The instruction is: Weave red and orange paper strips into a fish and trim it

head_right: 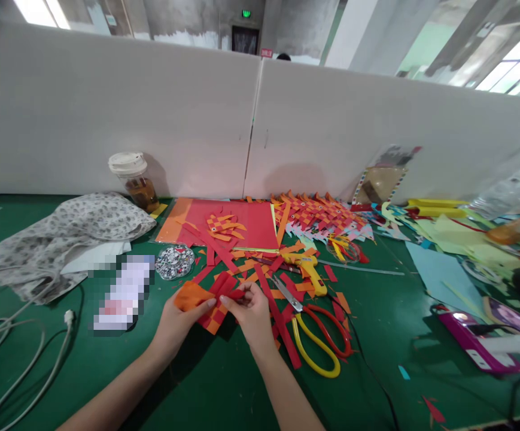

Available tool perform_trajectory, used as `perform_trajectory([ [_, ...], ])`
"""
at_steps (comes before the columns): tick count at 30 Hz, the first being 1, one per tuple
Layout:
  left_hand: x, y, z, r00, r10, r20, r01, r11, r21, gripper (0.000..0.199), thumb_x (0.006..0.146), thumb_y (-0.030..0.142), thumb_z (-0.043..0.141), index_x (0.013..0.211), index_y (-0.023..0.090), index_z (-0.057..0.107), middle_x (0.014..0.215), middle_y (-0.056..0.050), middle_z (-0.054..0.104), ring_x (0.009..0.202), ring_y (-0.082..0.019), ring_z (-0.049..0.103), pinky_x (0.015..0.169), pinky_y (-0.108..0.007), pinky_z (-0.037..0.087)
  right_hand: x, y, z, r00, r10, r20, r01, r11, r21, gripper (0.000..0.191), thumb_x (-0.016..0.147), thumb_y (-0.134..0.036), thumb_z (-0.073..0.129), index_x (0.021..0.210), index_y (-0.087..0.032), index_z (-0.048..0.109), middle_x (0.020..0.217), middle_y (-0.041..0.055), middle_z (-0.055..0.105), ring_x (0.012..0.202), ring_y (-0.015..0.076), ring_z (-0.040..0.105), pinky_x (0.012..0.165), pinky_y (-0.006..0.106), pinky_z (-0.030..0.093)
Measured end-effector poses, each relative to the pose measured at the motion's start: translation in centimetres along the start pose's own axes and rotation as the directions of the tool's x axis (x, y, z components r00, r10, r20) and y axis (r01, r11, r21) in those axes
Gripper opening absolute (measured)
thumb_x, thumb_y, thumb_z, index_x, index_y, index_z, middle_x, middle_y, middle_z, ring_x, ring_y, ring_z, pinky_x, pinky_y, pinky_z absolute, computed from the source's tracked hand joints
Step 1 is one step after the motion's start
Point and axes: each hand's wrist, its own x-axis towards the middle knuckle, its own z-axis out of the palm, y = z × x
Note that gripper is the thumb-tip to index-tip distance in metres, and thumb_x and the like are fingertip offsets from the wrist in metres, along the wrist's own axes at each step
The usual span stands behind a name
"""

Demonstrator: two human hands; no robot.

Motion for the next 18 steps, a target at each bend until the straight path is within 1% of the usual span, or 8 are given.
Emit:
perform_trajectory([
  [3, 0.13, -0.09, -0.13, 1.0, 0.01, 0.018, -0.011, 0.999, 0.039, 0.021, 0.061, 0.031, 0.076, 0.072, 0.018, 0.065, 0.073, -0.001, 0.07, 0.067, -0.018, 0.064, 0.066, -0.027, 0.052, -0.04, -0.13, 0.03, 0.999, 0.044, 0.005, -0.044, 0.998, 0.049, 0.044, 0.052, -0.036, 0.082, 0.074, -0.022, 0.046, 0.066, -0.0017, 0.066, 0.063, 0.0176, 0.065, 0.064, 0.032, 0.053],
  [6, 0.18, -0.12, -0.23, 0.999, 0.024, 0.026, -0.025, 0.998, 0.059, 0.019, 0.062, 0.031, 0.076, 0.07, 0.018, 0.065, 0.071, 0.0, 0.069, 0.066, -0.017, 0.064, 0.064, -0.026, 0.051, -0.1, -0.32, 0.14, 0.997, 0.073, 0.028, -0.076, 0.989, 0.129, 0.053, 0.051, -0.032, 0.083, 0.089, -0.022, 0.048, 0.074, 0.0001, 0.069, 0.073, 0.0209, 0.067, 0.071, 0.036, 0.053],
  [9, 0.08, -0.03, -0.22, 0.998, 0.014, 0.055, -0.017, 0.998, 0.055, 0.02, 0.061, 0.03, 0.076, 0.071, 0.018, 0.064, 0.069, 0.0, 0.068, 0.064, -0.016, 0.063, 0.063, -0.025, 0.05, -0.2, -0.5, 0.08, 0.995, 0.067, 0.074, -0.079, 0.981, 0.177, 0.058, 0.054, -0.029, 0.082, 0.1, -0.022, 0.048, 0.079, 0.0011, 0.071, 0.074, 0.0203, 0.067, 0.074, 0.035, 0.053],
  [12, -0.03, 0.1, -0.15, 0.996, -0.018, 0.093, 0.015, 0.999, 0.036, 0.023, 0.06, 0.029, 0.077, 0.075, 0.018, 0.064, 0.071, 0.0, 0.069, 0.065, -0.016, 0.064, 0.063, -0.025, 0.051, -0.26, -0.51, -0.12, 0.994, 0.065, 0.091, -0.079, 0.985, 0.156, 0.056, 0.057, -0.029, 0.081, 0.102, -0.022, 0.049, 0.079, 0.0019, 0.071, 0.072, 0.0199, 0.067, 0.07, 0.034, 0.053],
  [15, -0.01, 0.15, -0.11, 0.99, -0.046, 0.132, 0.047, 0.999, 0.0, 0.029, 0.06, 0.03, 0.077, 0.082, 0.017, 0.064, 0.078, -0.002, 0.07, 0.07, -0.018, 0.065, 0.065, -0.026, 0.052, -0.21, -0.43, -0.26, 0.997, 0.056, 0.055, -0.063, 0.99, 0.125, 0.053, 0.058, -0.029, 0.08, 0.101, -0.022, 0.05, 0.078, 0.0014, 0.071, 0.071, 0.0202, 0.067, 0.067, 0.032, 0.052],
  [18, 0.07, 0.11, -0.19, 0.994, -0.051, 0.094, 0.051, 0.999, 0.001, 0.031, 0.062, 0.033, 0.076, 0.084, 0.015, 0.064, 0.078, -0.003, 0.069, 0.069, -0.017, 0.063, 0.062, -0.025, 0.051, -0.17, -0.54, -0.2, 0.998, 0.052, 0.029, -0.055, 0.988, 0.142, 0.052, 0.056, -0.03, 0.081, 0.097, -0.023, 0.051, 0.078, 0.0006, 0.07, 0.072, 0.0207, 0.067, 0.068, 0.033, 0.052],
])
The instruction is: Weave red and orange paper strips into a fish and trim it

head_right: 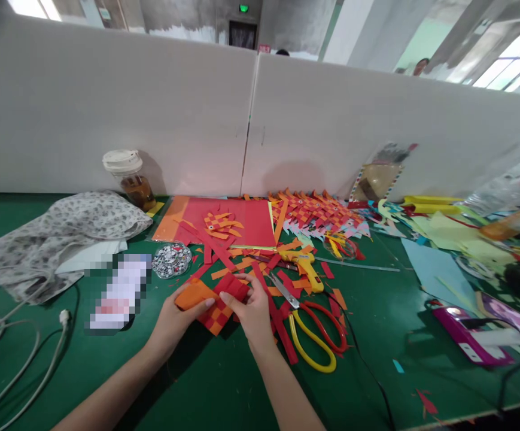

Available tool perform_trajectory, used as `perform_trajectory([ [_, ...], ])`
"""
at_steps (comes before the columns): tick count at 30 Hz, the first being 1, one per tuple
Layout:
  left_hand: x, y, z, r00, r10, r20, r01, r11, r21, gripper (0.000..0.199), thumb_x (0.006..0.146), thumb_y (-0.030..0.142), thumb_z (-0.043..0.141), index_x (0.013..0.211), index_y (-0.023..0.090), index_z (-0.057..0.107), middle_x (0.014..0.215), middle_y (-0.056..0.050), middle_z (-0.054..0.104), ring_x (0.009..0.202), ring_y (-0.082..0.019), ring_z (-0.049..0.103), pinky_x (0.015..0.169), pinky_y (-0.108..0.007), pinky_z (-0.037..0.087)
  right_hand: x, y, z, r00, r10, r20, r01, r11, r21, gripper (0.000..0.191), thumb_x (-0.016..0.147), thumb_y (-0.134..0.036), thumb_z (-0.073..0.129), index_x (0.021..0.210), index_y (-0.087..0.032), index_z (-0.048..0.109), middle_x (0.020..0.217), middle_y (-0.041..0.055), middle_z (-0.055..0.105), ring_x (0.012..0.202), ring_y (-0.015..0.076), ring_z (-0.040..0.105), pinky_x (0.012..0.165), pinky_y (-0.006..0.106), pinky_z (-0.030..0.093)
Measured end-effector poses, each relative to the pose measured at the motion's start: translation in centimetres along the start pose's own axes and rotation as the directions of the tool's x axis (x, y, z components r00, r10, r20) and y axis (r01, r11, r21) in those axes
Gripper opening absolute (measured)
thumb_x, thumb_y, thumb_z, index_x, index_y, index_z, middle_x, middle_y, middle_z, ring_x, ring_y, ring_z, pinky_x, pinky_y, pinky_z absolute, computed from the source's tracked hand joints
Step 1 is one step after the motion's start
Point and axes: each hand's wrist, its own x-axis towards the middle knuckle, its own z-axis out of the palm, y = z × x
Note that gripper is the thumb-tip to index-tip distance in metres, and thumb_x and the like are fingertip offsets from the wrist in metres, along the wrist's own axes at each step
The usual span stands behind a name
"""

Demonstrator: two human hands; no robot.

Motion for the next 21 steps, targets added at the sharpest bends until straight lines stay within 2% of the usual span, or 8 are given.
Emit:
perform_trajectory([
  [2, 0.0, -0.1, -0.1, 1.0, -0.004, -0.021, 0.005, 1.0, 0.016, 0.031, 0.063, 0.035, 0.075, 0.082, 0.015, 0.063, 0.073, -0.002, 0.067, 0.064, -0.015, 0.061, 0.058, -0.023, 0.049, -0.1, -0.2, 0.2, 1.0, 0.008, -0.011, -0.008, 1.0, 0.003, 0.052, 0.053, -0.03, 0.082, 0.094, -0.023, 0.051, 0.076, -0.0007, 0.069, 0.07, 0.0201, 0.066, 0.067, 0.033, 0.052],
  [6, 0.0, -0.2, -0.2, 1.0, -0.02, 0.009, 0.02, 0.999, 0.037, 0.03, 0.062, 0.035, 0.076, 0.078, 0.015, 0.061, 0.067, 0.002, 0.063, 0.058, -0.012, 0.058, 0.054, -0.02, 0.047, -0.5, -1.0, 0.5, 0.999, 0.022, -0.05, -0.025, 0.998, -0.06, 0.049, 0.053, -0.031, 0.081, 0.093, -0.024, 0.053, 0.072, -0.0021, 0.067, 0.064, 0.019, 0.064, 0.062, 0.032, 0.052],
  [13, 0.0, -0.5, -0.1, 0.996, -0.081, 0.035, 0.081, 0.997, -0.004, 0.032, 0.061, 0.035, 0.077, 0.082, 0.016, 0.061, 0.073, 0.001, 0.066, 0.064, -0.013, 0.061, 0.06, -0.021, 0.05, -0.6, -1.3, 0.4, 0.998, 0.01, -0.068, -0.016, 0.997, -0.077, 0.048, 0.053, -0.033, 0.081, 0.092, -0.023, 0.054, 0.072, -0.0007, 0.068, 0.064, 0.0203, 0.064, 0.061, 0.033, 0.052],
  [21, 0.0, -0.5, -0.2, 0.996, -0.063, 0.059, 0.061, 0.997, 0.036, 0.029, 0.062, 0.035, 0.076, 0.08, 0.017, 0.061, 0.073, 0.001, 0.066, 0.064, -0.013, 0.061, 0.058, -0.021, 0.049, -0.1, -0.8, -0.6, 0.999, -0.02, -0.048, 0.015, 0.995, -0.099, 0.045, 0.057, -0.03, 0.08, 0.095, -0.023, 0.056, 0.07, -0.0018, 0.066, 0.065, 0.0178, 0.064, 0.064, 0.031, 0.051],
])
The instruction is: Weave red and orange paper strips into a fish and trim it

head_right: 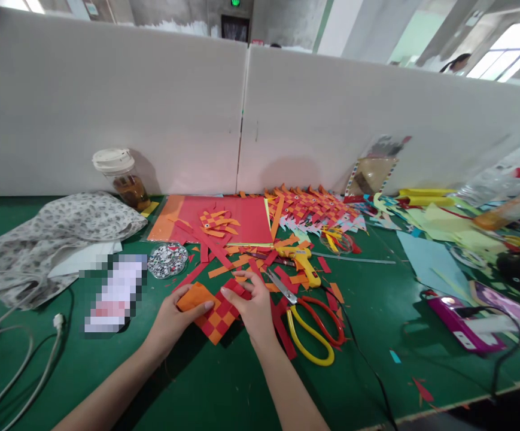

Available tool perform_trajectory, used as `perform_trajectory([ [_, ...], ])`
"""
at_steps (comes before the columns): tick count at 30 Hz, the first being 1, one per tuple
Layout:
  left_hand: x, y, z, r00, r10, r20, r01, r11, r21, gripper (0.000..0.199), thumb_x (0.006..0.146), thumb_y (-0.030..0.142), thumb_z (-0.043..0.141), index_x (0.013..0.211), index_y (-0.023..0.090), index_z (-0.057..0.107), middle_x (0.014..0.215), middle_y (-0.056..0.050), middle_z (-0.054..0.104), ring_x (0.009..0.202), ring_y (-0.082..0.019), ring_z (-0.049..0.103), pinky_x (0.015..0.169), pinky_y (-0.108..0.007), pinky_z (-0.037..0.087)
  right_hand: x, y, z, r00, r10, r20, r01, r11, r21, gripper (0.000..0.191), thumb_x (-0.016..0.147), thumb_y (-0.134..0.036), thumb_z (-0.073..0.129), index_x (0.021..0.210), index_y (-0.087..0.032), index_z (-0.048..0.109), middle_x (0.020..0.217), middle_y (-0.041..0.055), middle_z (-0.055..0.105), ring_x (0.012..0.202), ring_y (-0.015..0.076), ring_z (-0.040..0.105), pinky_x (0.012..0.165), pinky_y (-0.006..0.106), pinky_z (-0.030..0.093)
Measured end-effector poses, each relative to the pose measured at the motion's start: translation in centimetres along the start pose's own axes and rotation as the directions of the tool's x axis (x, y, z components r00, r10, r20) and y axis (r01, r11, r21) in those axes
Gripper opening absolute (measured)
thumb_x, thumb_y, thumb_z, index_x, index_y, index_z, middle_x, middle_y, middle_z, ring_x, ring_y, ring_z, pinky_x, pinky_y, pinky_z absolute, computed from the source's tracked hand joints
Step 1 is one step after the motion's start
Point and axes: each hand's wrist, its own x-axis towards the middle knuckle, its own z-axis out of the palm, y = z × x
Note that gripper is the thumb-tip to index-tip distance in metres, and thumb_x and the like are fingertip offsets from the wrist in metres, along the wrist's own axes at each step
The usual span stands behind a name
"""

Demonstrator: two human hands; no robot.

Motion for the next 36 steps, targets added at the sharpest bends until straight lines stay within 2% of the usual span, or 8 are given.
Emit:
perform_trajectory([
  [8, 0.0, 0.2, 0.1, 1.0, 0.0, 0.002, 0.0, 1.0, 0.026, 0.03, 0.064, 0.037, 0.074, 0.08, 0.016, 0.06, 0.072, 0.002, 0.064, 0.064, -0.013, 0.059, 0.059, -0.021, 0.048, 0.1, 0.3, 0.0, 1.0, -0.012, -0.014, 0.012, 1.0, -0.004, 0.043, 0.058, -0.029, 0.079, 0.093, -0.022, 0.055, 0.073, -0.0012, 0.067, 0.066, 0.018, 0.064, 0.066, 0.032, 0.051],
  [14, -0.1, 0.3, 0.0, 0.999, 0.015, -0.03, -0.014, 0.999, 0.033, 0.03, 0.062, 0.036, 0.075, 0.078, 0.016, 0.059, 0.067, 0.004, 0.061, 0.059, -0.012, 0.057, 0.055, -0.019, 0.045, -0.2, -0.6, 0.1, 0.99, 0.09, 0.106, -0.084, 0.995, -0.059, 0.059, 0.051, -0.028, 0.082, 0.102, -0.026, 0.052, 0.074, -0.0009, 0.069, 0.068, 0.0223, 0.067, 0.065, 0.035, 0.053],
  [22, -0.1, 1.0, 0.0, 0.998, 0.028, -0.058, -0.029, 1.0, -0.009, 0.028, 0.063, 0.035, 0.074, 0.079, 0.016, 0.061, 0.07, 0.0, 0.064, 0.062, -0.014, 0.06, 0.058, -0.022, 0.048, -0.1, -0.3, 0.1, 0.983, 0.076, 0.169, -0.07, 0.997, -0.038, 0.053, 0.056, -0.026, 0.079, 0.101, -0.024, 0.051, 0.075, -0.0008, 0.07, 0.069, 0.0205, 0.067, 0.066, 0.034, 0.053],
  [26, -0.1, 0.9, -0.1, 0.999, 0.017, -0.049, -0.018, 0.999, -0.036, 0.029, 0.062, 0.034, 0.075, 0.079, 0.016, 0.06, 0.069, 0.001, 0.064, 0.062, -0.014, 0.061, 0.058, -0.022, 0.049, -0.1, -0.2, -0.2, 0.979, 0.067, 0.195, -0.054, 0.996, -0.071, 0.049, 0.058, -0.026, 0.078, 0.1, -0.025, 0.052, 0.069, -0.0042, 0.066, 0.062, 0.0164, 0.063, 0.061, 0.03, 0.051],
  [31, -0.1, 1.0, 0.1, 1.0, -0.001, 0.005, 0.001, 0.995, -0.096, 0.033, 0.06, 0.032, 0.077, 0.084, 0.017, 0.06, 0.078, 0.0, 0.068, 0.071, -0.016, 0.065, 0.066, -0.025, 0.052, -0.1, -0.1, -0.3, 0.991, 0.005, 0.131, 0.014, 0.99, -0.142, 0.042, 0.058, -0.029, 0.078, 0.094, -0.024, 0.056, 0.073, -0.0026, 0.064, 0.068, 0.0172, 0.063, 0.063, 0.03, 0.05],
  [33, -0.1, 1.1, 0.2, 1.0, -0.015, 0.009, 0.016, 0.987, -0.158, 0.041, 0.057, 0.03, 0.079, 0.09, 0.018, 0.058, 0.083, -0.001, 0.069, 0.076, -0.018, 0.066, 0.071, -0.027, 0.052, 0.0, 0.0, -0.4, 0.995, 0.005, 0.1, 0.008, 0.992, -0.125, 0.041, 0.06, -0.031, 0.077, 0.094, -0.024, 0.056, 0.075, -0.0014, 0.065, 0.068, 0.0177, 0.063, 0.064, 0.031, 0.051],
  [36, 0.1, 1.1, 0.2, 0.998, -0.052, 0.024, 0.055, 0.976, -0.212, 0.049, 0.055, 0.027, 0.08, 0.095, 0.019, 0.053, 0.082, -0.001, 0.07, 0.074, -0.017, 0.067, 0.07, -0.029, 0.053, 0.1, 0.0, -0.6, 0.992, 0.036, 0.122, -0.021, 0.992, -0.125, 0.043, 0.06, -0.033, 0.076, 0.096, -0.025, 0.054, 0.072, -0.0024, 0.064, 0.062, 0.017, 0.062, 0.061, 0.031, 0.05],
])
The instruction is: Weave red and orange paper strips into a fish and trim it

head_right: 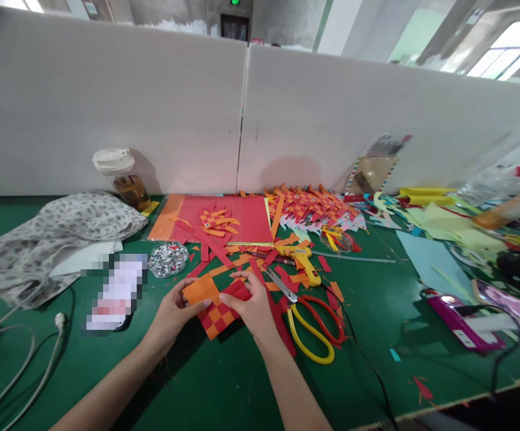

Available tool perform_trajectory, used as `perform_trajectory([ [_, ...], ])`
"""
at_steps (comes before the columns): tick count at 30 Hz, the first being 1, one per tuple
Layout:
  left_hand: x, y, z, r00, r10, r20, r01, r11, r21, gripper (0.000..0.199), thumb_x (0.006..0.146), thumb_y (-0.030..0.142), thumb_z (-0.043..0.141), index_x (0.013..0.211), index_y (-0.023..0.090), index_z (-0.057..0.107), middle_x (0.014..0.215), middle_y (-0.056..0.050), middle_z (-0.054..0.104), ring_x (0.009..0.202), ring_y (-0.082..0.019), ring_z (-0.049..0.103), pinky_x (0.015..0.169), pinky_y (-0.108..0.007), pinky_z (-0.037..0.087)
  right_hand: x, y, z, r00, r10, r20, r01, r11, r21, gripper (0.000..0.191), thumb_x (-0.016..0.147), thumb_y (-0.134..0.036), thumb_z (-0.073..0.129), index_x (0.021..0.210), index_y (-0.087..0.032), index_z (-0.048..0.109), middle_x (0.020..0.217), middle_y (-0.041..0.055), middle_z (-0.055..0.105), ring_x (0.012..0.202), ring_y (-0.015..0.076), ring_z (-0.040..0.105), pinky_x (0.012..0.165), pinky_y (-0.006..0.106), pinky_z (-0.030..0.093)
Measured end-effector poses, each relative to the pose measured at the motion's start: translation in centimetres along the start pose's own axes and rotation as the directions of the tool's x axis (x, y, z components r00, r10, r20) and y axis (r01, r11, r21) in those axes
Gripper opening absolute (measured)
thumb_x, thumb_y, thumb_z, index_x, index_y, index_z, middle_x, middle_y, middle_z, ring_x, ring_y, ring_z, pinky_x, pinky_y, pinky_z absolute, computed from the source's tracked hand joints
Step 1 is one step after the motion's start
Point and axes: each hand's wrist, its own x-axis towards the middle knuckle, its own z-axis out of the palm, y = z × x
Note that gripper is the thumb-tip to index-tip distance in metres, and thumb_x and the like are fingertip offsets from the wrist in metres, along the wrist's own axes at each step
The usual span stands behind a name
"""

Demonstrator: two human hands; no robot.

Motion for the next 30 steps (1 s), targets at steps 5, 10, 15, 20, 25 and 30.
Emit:
perform_trajectory([
  [5, 0.3, -0.2, -0.2, 0.997, -0.036, 0.074, 0.031, 0.997, 0.074, 0.052, 0.053, 0.023, 0.08, 0.097, 0.019, 0.053, 0.071, 0.002, 0.068, 0.061, -0.014, 0.064, 0.058, -0.024, 0.05, 0.0, -0.6, -0.7, 0.994, -0.081, 0.071, 0.094, 0.975, -0.202, 0.047, 0.063, -0.031, 0.075, 0.104, -0.024, 0.053, 0.079, -0.0001, 0.068, 0.081, 0.02, 0.064, 0.08, 0.036, 0.045],
  [10, 0.2, -0.7, -0.4, 0.992, -0.011, 0.123, -0.023, 0.962, 0.271, 0.05, 0.056, 0.022, 0.077, 0.101, 0.019, 0.056, 0.056, 0.007, 0.057, 0.047, -0.01, 0.053, 0.044, -0.019, 0.035, -0.1, -0.5, -0.7, 0.982, -0.077, 0.174, 0.125, 0.951, -0.284, 0.047, 0.063, -0.028, 0.073, 0.107, -0.025, 0.056, 0.071, -0.0031, 0.064, 0.075, 0.0177, 0.063, 0.075, 0.033, 0.046],
  [15, 0.2, -1.2, -0.7, 0.991, 0.009, 0.133, -0.057, 0.931, 0.361, 0.049, 0.055, 0.023, 0.077, 0.101, 0.019, 0.059, 0.056, 0.005, 0.058, 0.047, -0.011, 0.051, 0.043, -0.02, 0.034, 0.0, -0.1, -0.3, 0.978, -0.098, 0.183, 0.139, 0.964, -0.229, 0.039, 0.065, -0.022, 0.07, 0.102, -0.025, 0.057, 0.065, -0.0059, 0.059, 0.066, 0.0148, 0.06, 0.068, 0.03, 0.047],
  [20, 0.3, -1.1, -0.5, 0.987, -0.028, 0.155, -0.006, 0.977, 0.215, 0.052, 0.056, 0.024, 0.077, 0.102, 0.02, 0.055, 0.066, 0.002, 0.066, 0.061, -0.017, 0.063, 0.055, -0.025, 0.046, 0.0, -0.2, -0.1, 0.982, -0.106, 0.158, 0.137, 0.97, -0.2, 0.037, 0.064, -0.025, 0.071, 0.099, -0.024, 0.058, 0.064, -0.0057, 0.058, 0.065, 0.0144, 0.059, 0.067, 0.029, 0.047],
  [25, 0.4, -1.0, -0.2, 0.986, -0.031, 0.163, 0.025, 0.999, 0.039, 0.06, 0.057, 0.023, 0.078, 0.107, 0.019, 0.045, 0.083, -0.001, 0.07, 0.076, -0.017, 0.067, 0.072, -0.029, 0.051, 0.4, -0.1, -0.3, 0.989, -0.133, 0.062, 0.142, 0.975, -0.171, 0.032, 0.065, -0.029, 0.071, 0.094, -0.022, 0.058, 0.063, -0.0053, 0.057, 0.063, 0.0135, 0.058, 0.061, 0.026, 0.045],
  [30, 0.5, -1.0, -0.3, 0.993, -0.038, 0.112, 0.031, 0.997, 0.068, 0.059, 0.059, 0.028, 0.078, 0.106, 0.017, 0.045, 0.063, 0.004, 0.064, 0.06, -0.014, 0.064, 0.061, -0.025, 0.049, 0.3, -0.4, -0.5, 0.992, -0.124, 0.019, 0.125, 0.982, -0.141, 0.036, 0.064, -0.031, 0.072, 0.095, -0.022, 0.055, 0.065, -0.0046, 0.059, 0.064, 0.0144, 0.059, 0.06, 0.027, 0.046],
])
